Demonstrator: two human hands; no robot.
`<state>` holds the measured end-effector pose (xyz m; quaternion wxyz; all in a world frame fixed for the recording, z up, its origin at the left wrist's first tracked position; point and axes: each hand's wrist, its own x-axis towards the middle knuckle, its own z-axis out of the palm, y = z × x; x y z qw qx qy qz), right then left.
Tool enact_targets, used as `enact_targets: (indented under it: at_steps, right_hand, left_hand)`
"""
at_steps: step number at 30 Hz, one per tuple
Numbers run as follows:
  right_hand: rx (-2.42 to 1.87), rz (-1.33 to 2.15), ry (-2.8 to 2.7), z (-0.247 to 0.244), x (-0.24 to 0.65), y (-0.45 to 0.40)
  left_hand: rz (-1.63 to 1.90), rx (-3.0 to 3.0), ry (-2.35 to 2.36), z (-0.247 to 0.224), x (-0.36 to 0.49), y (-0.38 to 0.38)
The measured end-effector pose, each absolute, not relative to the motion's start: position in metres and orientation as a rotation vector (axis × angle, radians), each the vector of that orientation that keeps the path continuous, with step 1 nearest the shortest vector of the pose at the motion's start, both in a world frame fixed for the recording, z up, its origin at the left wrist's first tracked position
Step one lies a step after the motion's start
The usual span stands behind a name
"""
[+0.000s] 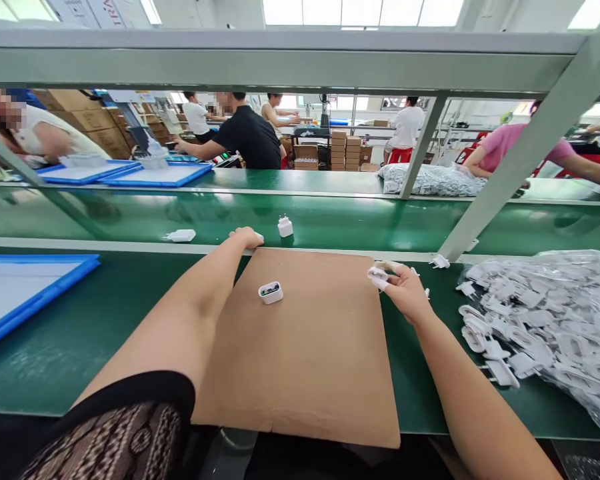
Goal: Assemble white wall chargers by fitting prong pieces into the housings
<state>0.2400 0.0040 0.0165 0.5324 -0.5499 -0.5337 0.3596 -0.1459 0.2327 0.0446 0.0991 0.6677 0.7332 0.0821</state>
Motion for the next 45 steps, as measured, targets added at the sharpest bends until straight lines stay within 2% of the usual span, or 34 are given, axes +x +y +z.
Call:
enact_targets:
  at_steps: [3, 6, 9, 14, 18, 22, 27, 32, 37, 45]
  right_hand:
    - [-1.099, 1.192, -1.086, 0.028, 0.232, -0.002]
    - [-1.013, 1.294, -0.986, 0.036, 0.229, -0.007]
    - [-0.966, 1.352, -0.960, 0.038, 0.229, -0.008]
    - [-1.016, 1.463, -0.972, 0.032, 0.225, -0.006]
    - [-1.113, 1.329, -1.000, 0.024, 0.221, -0.004]
    - [-1.251, 1.099, -1.165, 0.017, 0.216, -0.004]
    - [-1.335, 0.851, -1.354, 0.020, 0.210, -0.009]
    - [-1.332, 0.950, -1.431, 0.025, 0.210, -0.014]
    - [-1.502, 0.622, -1.642, 0.032, 0.218, -0.019]
    - [-1.610, 0.656, -2.101, 0.038, 0.208, -0.030]
  left_hand:
    - [0.398, 1.890, 2.243, 0.058, -0.144, 0.218]
    - [0.621, 2.004, 2.143, 0.071, -0.133, 0.182]
    - [0.861, 2.160, 1.668, 0.072, -0.112, 0.116]
    - [0.847, 2.395, 1.015, 0.035, -0.058, 0.019]
    - [0.880, 2.542, 0.869, -0.003, -0.026, 0.011]
    - [0.905, 2.460, 0.724, -0.020, -0.021, 0.014]
    - [0.948, 2.131, 0.735, -0.016, -0.028, 0.009]
    - [0.848, 2.147, 0.756, -0.008, -0.026, 0.011]
    - [0.882, 2.108, 0.766, -0.005, -0.026, 0.012]
    - [0.913, 2.016, 0.846, -0.006, -0.025, 0.009]
